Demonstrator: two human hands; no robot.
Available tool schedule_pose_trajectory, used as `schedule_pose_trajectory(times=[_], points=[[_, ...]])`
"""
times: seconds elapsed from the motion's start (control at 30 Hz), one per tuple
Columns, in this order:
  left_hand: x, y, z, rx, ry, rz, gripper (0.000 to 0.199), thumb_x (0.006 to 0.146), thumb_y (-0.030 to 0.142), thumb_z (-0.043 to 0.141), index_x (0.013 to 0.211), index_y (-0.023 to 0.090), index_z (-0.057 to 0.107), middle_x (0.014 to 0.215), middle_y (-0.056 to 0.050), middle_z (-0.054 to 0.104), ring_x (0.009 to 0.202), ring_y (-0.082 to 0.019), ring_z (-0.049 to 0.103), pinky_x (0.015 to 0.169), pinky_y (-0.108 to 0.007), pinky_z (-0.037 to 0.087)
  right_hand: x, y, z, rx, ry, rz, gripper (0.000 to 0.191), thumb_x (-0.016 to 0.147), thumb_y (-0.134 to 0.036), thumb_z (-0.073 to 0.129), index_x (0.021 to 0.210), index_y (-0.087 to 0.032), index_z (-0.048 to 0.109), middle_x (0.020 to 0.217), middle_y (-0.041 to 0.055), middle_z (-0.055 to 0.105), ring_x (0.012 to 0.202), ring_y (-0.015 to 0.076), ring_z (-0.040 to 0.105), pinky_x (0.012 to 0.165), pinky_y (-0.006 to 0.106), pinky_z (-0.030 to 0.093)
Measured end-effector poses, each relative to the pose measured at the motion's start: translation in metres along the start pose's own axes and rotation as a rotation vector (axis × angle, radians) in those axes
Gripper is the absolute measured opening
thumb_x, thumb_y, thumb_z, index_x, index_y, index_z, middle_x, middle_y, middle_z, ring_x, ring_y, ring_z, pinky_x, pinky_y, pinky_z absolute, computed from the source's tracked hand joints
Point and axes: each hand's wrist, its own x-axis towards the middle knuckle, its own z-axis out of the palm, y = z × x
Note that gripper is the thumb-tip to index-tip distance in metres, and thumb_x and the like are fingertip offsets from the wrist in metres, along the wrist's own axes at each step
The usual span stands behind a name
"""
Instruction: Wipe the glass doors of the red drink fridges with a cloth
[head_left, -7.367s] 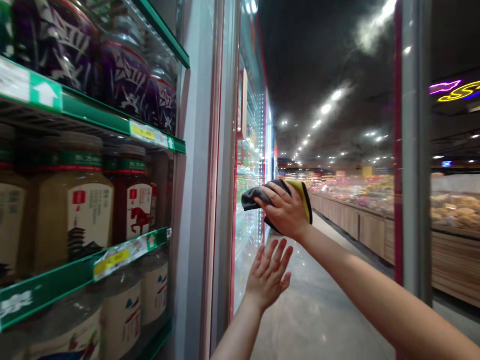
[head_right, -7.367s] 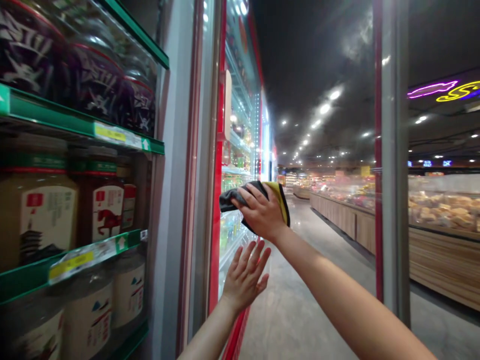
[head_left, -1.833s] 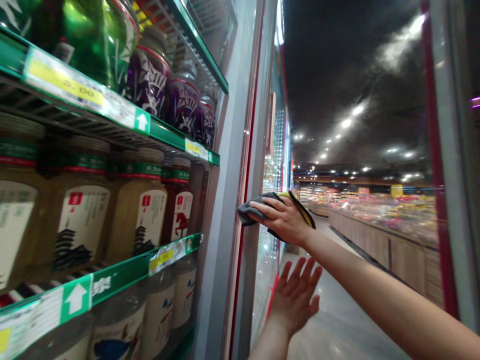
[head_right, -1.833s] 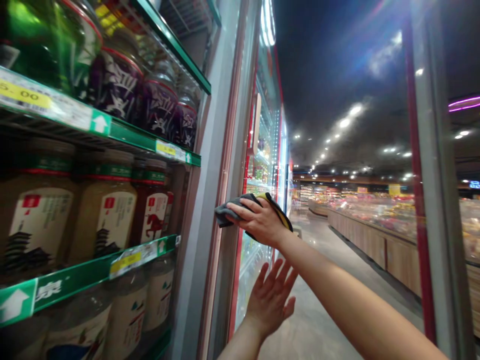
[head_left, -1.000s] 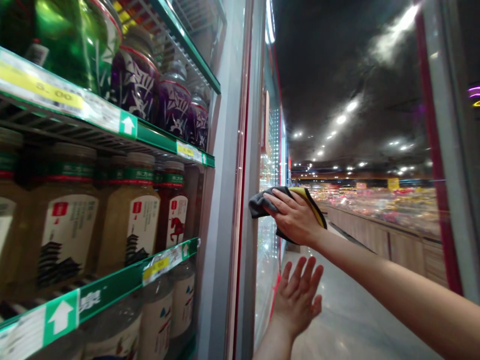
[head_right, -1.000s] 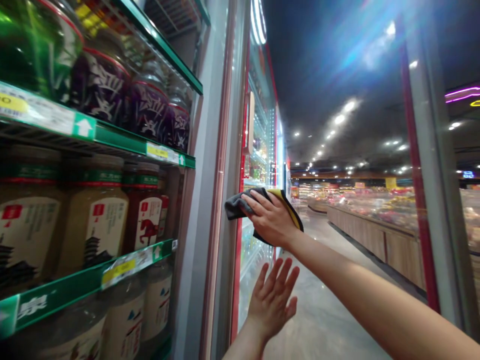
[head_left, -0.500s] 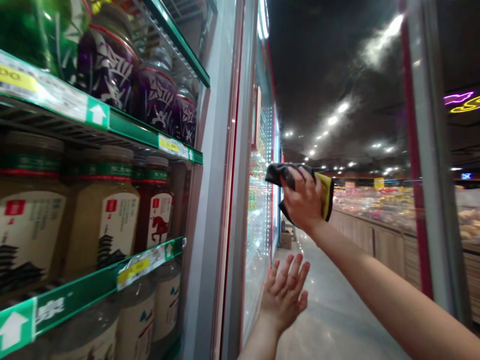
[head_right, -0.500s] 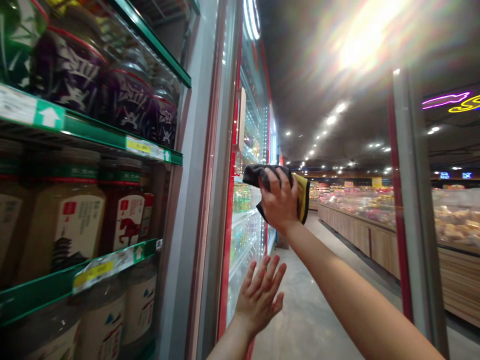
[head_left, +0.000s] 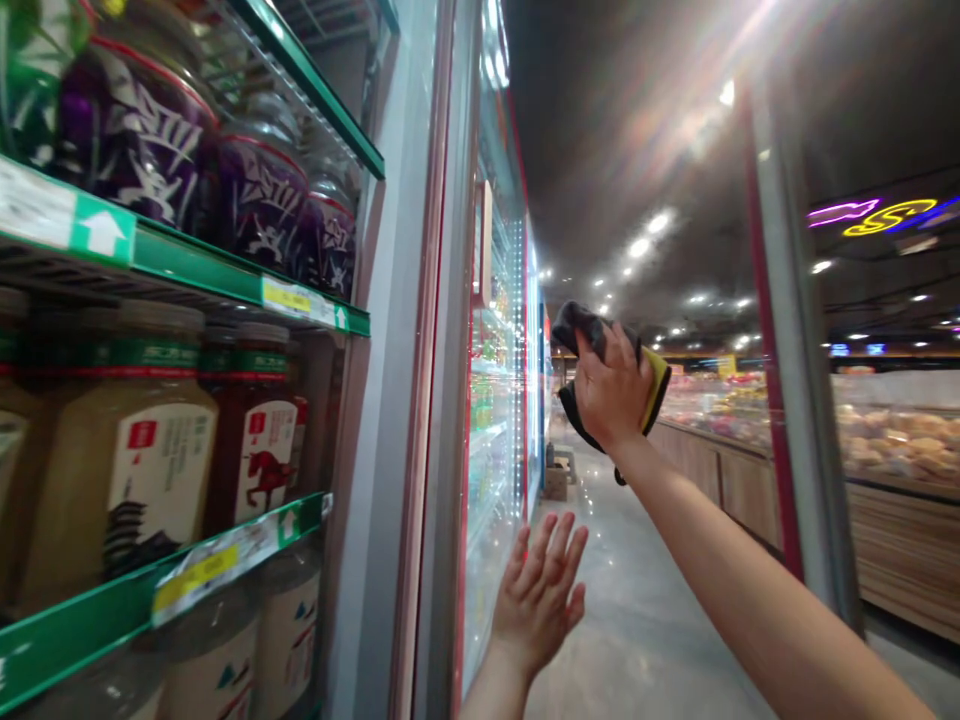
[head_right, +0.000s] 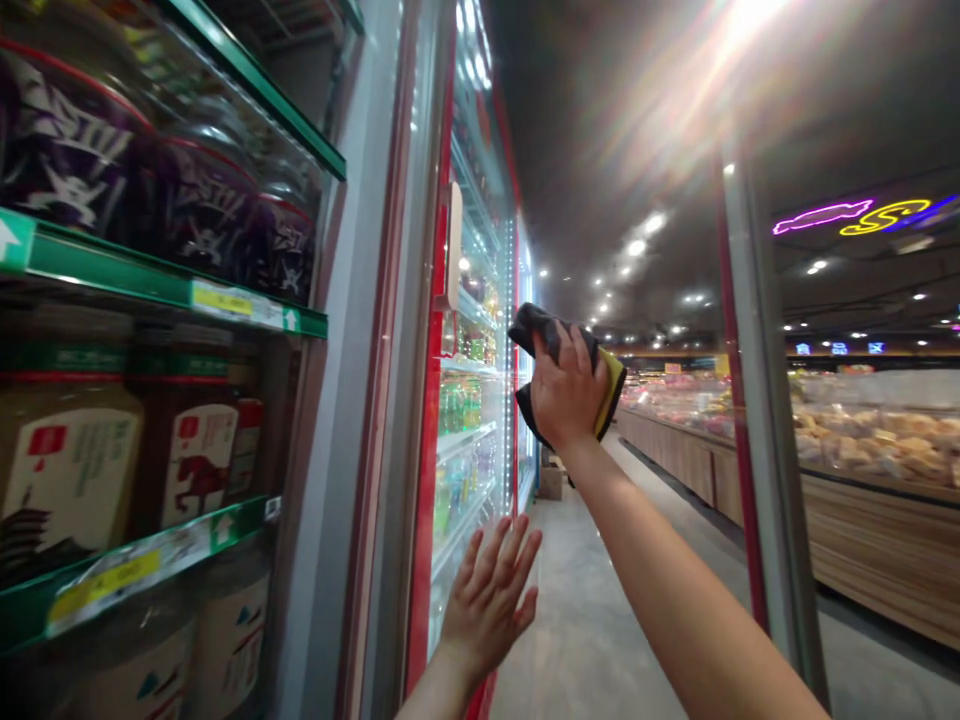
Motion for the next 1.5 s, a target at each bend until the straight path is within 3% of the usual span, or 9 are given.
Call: schedule_pose_trajectory(times=[0.13,0.27,0.43,0.7,0.87,1.0,1.1,1.27,1.5], points=[[0.002,0.001,0.001,-0.009,-0.019,-0.010,0.063,0.092,0.040,0.058,0.150,0.022,0.046,0.162,-0.003,0.036,0.155,-0.025,0.018,0.130,-0.046,0.008,-0.043,-0.005,-0.007,-0.023,-0.048,-0.095,0.048,0.098,-0.024,0.047,0.145,-0.028,0.054,0.153,0.0111,0.049,0.144,0.0314,0.037,0.114,0.057,0.025],[0.004,0.000,0.003,-0.016,-0.030,-0.018,0.062,0.092,0.038,0.057,0.150,0.022,0.046,0.161,-0.002,0.038,0.155,-0.024,0.018,0.130,-0.045,0.007,-0.019,0.001,-0.005,0.038,-0.157,-0.301,0.049,0.098,-0.024,0.048,0.146,-0.034,0.052,0.157,0.0042,0.046,0.145,0.0271,0.036,0.117,0.052,0.023],[0.006,-0.002,0.007,-0.024,-0.011,-0.012,0.063,0.093,0.039,0.057,0.152,0.020,0.044,0.161,-0.003,0.038,0.155,-0.024,0.018,0.130,-0.045,0.007,0.024,0.055,0.003,-0.003,-0.098,-0.089,0.049,0.097,-0.023,0.046,0.145,-0.032,0.054,0.155,0.0087,0.046,0.144,0.0302,0.037,0.111,0.050,0.033],[0.007,-0.003,0.010,-0.022,-0.022,-0.007,0.068,0.094,0.039,0.055,0.156,0.019,0.034,0.161,-0.004,0.038,0.155,-0.024,0.018,0.130,-0.045,0.007,-0.066,0.080,-0.002,-0.081,-0.089,0.054,0.048,0.096,-0.020,0.046,0.142,-0.031,0.057,0.150,0.0109,0.052,0.143,0.0294,0.040,0.110,0.050,0.035],[0.009,-0.005,0.012,-0.052,-0.002,-0.015,0.069,0.094,0.038,0.057,0.156,0.018,0.035,0.157,-0.005,0.045,0.155,-0.024,0.021,0.130,-0.045,0.008,-0.025,0.090,0.004,-0.006,-0.162,-0.115,0.048,0.097,-0.022,0.047,0.143,-0.033,0.055,0.156,0.0052,0.047,0.145,0.0269,0.037,0.113,0.048,0.033],[0.011,-0.005,0.010,-0.094,0.024,-0.020,0.067,0.096,0.036,0.055,0.157,0.019,0.033,0.155,-0.005,0.048,0.154,-0.022,0.023,0.130,-0.044,0.009,0.004,0.135,0.008,-0.023,-0.135,0.020,0.048,0.100,-0.022,0.041,0.145,-0.031,0.053,0.155,0.0082,0.047,0.144,0.0283,0.037,0.111,0.048,0.036],[0.018,-0.002,0.005,-0.149,0.050,-0.054,0.065,0.096,0.034,0.053,0.157,0.022,0.034,0.154,-0.005,0.049,0.153,-0.021,0.027,0.129,-0.043,0.012,-0.021,0.158,0.005,-0.103,-0.097,0.170,0.048,0.099,-0.020,0.042,0.145,-0.027,0.054,0.151,0.0153,0.049,0.141,0.0336,0.042,0.107,0.055,0.040],[0.059,0.001,0.003,-0.207,0.118,-0.066,0.066,0.095,0.029,0.056,0.157,0.023,0.034,0.155,-0.006,0.048,0.153,-0.019,0.026,0.129,-0.041,0.013,-0.063,0.150,-0.004,-0.103,-0.056,-0.055,0.053,0.095,-0.010,0.049,0.140,-0.037,0.058,0.146,0.0091,0.056,0.140,0.0294,0.044,0.112,0.053,0.036],[0.164,0.005,0.014,-0.156,0.073,0.168,0.073,0.095,0.031,0.055,0.160,0.021,0.024,0.162,-0.007,0.036,0.153,-0.025,0.024,0.129,-0.048,0.010,0.008,0.166,-0.014,-0.034,-0.130,-0.018,0.057,0.094,-0.010,0.047,0.142,-0.038,0.055,0.156,0.0027,0.047,0.146,0.0243,0.038,0.113,0.051,0.034]])
